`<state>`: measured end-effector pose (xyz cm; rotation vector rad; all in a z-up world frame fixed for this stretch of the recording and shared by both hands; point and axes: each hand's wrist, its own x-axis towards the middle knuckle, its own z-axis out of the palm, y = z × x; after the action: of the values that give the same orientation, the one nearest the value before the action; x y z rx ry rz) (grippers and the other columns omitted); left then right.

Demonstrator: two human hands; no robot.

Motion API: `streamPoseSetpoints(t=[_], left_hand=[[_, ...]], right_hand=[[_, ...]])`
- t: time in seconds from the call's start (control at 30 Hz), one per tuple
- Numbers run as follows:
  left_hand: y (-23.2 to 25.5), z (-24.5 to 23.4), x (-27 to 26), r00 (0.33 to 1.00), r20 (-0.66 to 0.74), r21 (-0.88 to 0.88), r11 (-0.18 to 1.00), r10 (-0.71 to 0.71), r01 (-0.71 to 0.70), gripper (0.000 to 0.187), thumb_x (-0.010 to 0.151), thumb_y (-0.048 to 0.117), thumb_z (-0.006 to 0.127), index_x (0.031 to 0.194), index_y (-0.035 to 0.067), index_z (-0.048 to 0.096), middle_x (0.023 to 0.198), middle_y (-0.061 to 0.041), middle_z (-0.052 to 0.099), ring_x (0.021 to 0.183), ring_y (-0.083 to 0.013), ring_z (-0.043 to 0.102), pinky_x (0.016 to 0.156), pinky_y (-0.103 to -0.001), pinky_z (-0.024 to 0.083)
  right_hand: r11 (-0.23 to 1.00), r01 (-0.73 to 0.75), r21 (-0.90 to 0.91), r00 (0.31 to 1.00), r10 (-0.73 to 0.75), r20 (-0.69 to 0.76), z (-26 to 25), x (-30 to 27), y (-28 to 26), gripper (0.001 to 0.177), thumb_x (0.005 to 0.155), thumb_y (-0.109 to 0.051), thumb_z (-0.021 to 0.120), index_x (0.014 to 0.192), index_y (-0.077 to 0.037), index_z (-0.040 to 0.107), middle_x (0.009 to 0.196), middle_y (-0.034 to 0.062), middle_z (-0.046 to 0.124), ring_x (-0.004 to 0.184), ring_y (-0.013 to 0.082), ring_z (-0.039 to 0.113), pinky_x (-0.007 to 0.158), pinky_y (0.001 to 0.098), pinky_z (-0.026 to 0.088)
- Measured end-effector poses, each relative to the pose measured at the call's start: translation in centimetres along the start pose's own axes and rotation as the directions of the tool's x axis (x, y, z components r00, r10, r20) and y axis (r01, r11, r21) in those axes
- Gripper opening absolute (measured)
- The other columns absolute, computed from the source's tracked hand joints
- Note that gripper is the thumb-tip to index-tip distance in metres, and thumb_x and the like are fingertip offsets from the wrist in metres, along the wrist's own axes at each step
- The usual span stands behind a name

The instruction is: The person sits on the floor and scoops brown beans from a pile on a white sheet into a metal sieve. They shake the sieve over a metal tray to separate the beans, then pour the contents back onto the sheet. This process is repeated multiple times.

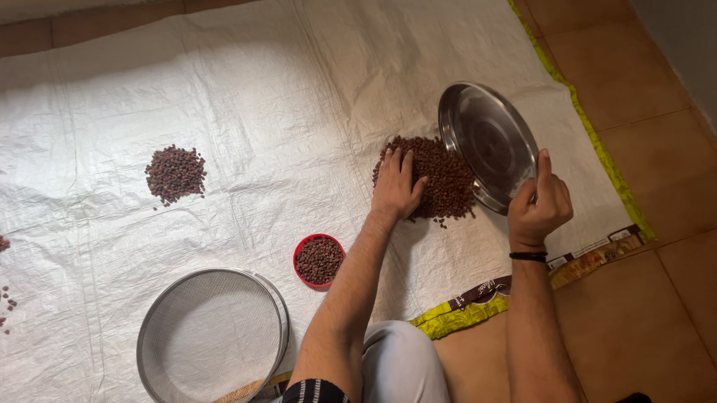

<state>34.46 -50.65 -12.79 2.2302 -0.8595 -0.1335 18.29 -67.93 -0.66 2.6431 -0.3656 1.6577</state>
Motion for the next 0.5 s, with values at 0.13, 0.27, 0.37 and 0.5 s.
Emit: streamPoseSetpoints(t=[0.13,0.27,0.37,0.5], left_hand=[[0.7,-1.5,-0.6,1.000,0.014,-0.003,1.000,-0.010,0.010,0.072,0.100,0.045,0.053,0.154,0.002,0.034,0.162,-0.027,0.027,0.153,-0.0450,0.017,0.124,-0.053,0.018],[1.3,-2.9,-2.1,0.996,-0.087,-0.145,0.989,-0.029,0.016,0.066,0.100,0.038,0.056,0.151,0.000,0.040,0.160,-0.028,0.031,0.153,-0.0450,0.021,0.125,-0.051,0.021],[1.6,-3.9,-3.8,0.986,-0.149,-0.306,0.952,-0.072,0.024,0.058,0.101,0.034,0.056,0.147,0.000,0.045,0.155,-0.028,0.038,0.148,-0.0437,0.032,0.122,-0.049,0.029],[2.3,-6.0,-5.9,0.947,-0.244,-0.569,0.821,-0.209,0.034,0.049,0.104,0.033,0.054,0.142,0.003,0.051,0.143,-0.023,0.052,0.134,-0.0363,0.051,0.115,-0.047,0.042]], right_hand=[[0.993,0.115,0.028,0.993,-0.114,-0.014,-1.2,1.2,-0.7,0.060,0.092,0.016,0.058,0.147,-0.007,0.064,0.074,0.0088,0.062,0.061,0.0226,0.054,0.062,0.0369,0.046],[0.964,0.264,-0.001,0.964,-0.264,-0.036,-2.5,3.4,-1.7,0.063,0.091,0.013,0.062,0.147,-0.013,0.063,0.085,0.0100,0.071,0.065,0.0223,0.059,0.061,0.0344,0.044],[0.938,0.346,-0.031,0.938,-0.346,-0.024,-3.4,5.1,-2.6,0.057,0.093,0.010,0.067,0.143,-0.016,0.066,0.088,0.0088,0.075,0.065,0.0221,0.059,0.059,0.0339,0.043],[0.941,0.337,0.020,0.939,-0.334,-0.080,-4.8,7.2,-4.1,0.042,0.096,0.006,0.066,0.134,-0.010,0.071,0.083,0.0048,0.076,0.056,0.0135,0.056,0.054,0.0330,0.045]])
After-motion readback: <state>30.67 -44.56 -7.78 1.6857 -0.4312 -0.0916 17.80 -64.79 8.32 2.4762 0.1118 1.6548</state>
